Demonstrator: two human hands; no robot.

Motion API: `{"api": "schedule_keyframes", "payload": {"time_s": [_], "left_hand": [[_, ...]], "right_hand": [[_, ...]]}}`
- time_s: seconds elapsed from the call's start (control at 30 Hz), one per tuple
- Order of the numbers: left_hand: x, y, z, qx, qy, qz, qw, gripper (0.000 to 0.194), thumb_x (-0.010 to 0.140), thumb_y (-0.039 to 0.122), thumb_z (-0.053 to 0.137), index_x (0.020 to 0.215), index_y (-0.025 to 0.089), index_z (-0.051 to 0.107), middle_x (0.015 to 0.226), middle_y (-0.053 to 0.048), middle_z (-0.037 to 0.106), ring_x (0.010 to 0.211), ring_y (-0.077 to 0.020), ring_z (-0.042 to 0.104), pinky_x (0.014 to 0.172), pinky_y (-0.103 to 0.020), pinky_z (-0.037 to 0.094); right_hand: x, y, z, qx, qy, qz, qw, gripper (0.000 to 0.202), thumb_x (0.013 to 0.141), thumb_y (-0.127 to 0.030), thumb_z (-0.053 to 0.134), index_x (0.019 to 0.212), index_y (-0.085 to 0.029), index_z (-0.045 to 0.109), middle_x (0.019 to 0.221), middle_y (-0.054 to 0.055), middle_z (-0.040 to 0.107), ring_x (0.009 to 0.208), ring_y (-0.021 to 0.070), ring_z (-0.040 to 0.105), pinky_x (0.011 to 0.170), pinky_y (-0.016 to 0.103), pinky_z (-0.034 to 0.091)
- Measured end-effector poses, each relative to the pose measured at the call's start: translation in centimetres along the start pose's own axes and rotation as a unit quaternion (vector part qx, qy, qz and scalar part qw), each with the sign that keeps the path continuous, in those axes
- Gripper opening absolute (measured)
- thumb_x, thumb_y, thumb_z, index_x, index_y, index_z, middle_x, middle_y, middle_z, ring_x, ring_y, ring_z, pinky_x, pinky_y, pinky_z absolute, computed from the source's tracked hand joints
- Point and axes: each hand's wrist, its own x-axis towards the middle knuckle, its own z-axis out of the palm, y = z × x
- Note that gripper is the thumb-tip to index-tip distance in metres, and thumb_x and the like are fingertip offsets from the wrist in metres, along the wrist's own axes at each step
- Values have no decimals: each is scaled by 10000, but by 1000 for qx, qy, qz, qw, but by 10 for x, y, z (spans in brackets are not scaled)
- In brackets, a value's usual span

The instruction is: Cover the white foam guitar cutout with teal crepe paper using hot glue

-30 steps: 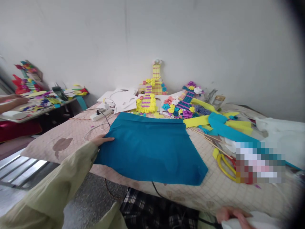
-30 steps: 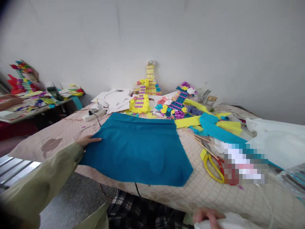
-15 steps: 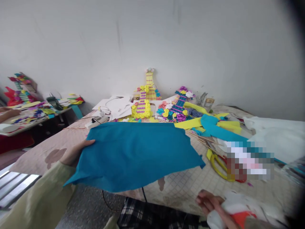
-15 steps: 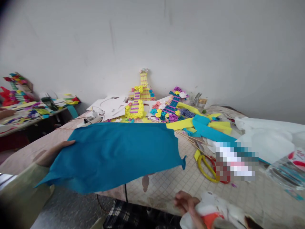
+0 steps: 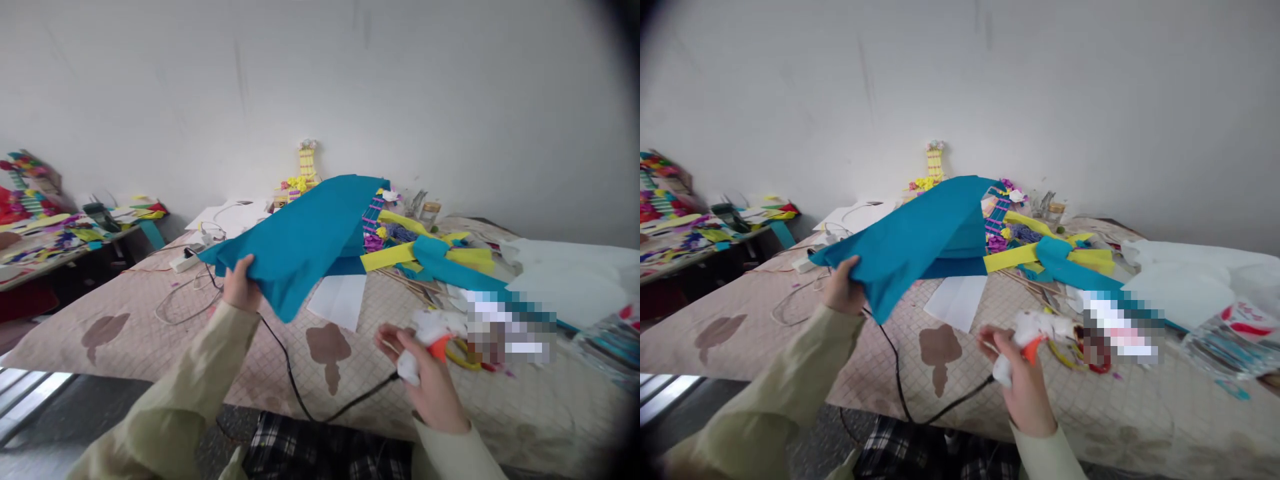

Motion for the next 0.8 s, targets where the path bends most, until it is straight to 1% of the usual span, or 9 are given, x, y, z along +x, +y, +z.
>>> {"api": "schedule_keyframes", "payload": {"time_s": [0.03,0.07,0.17,0.23,0.3,0.4,0.5,0.7,0.8], "left_hand": [[-4,-18,6,-37,38,-2,999,526,691,240,598,1174,287,396,1224,4,552,1168,-197,473,870,-299,487],[-9,-37,11,-46,45,-17,998,565,679,230,611,1176,334,363,1263,28,513,1173,-188,466,840,-284,498],[-29,-85,20,-63,26,-78,995,553,668,264,627,1137,353,348,1248,4,507,1107,-192,517,751,-281,519],[-41,-106,21,-69,-1,-124,990,544,626,262,666,1078,343,375,1187,-11,534,991,-190,579,702,-294,524],[-48,-116,19,-78,-23,-156,984,500,606,259,682,1008,333,395,1127,-4,544,889,-169,605,684,-307,523],[-48,-115,12,-96,-46,-183,977,403,628,290,654,947,312,410,1060,1,543,843,-169,606,710,-367,523],[-40,-105,3,-84,-83,-188,975,389,633,288,635,969,280,440,1034,-29,557,873,-221,605,747,-456,509],[-19,-92,3,-27,-93,-135,986,365,644,245,668,972,219,509,1035,-50,578,911,-235,590,801,-466,477],[-7,-85,14,-61,-102,-160,980,324,679,246,651,976,216,524,1059,-55,581,984,-265,573,829,-487,469]], "right_hand": [[12,-2,6,0,-10,4,1000,180,666,-320,684,766,-195,603,895,45,663,877,196,610,790,354,505],[25,-3,12,-6,-20,9,1000,225,661,-331,685,824,-194,612,940,52,660,917,204,603,793,352,504],[65,-3,27,-19,-8,12,1000,276,640,-323,703,867,-206,599,890,17,660,838,178,618,691,302,515],[87,0,32,-36,13,11,999,209,649,-285,705,783,-184,582,750,-18,637,687,132,603,585,252,492],[103,3,34,-55,32,11,998,171,664,-229,696,692,-152,546,621,-51,570,548,82,535,497,206,438],[117,2,35,-73,54,15,996,255,558,-177,745,602,-150,495,511,-87,476,456,54,450,422,176,365],[127,-9,38,-78,63,20,995,296,455,-183,769,598,-170,511,507,-79,492,469,77,475,407,191,372],[140,-39,49,-63,84,21,994,253,500,-183,733,701,-176,579,589,-44,584,499,104,529,402,211,421],[140,-56,60,-33,53,14,998,154,581,-212,679,658,-194,546,579,-54,578,495,89,532,417,198,432]]}}
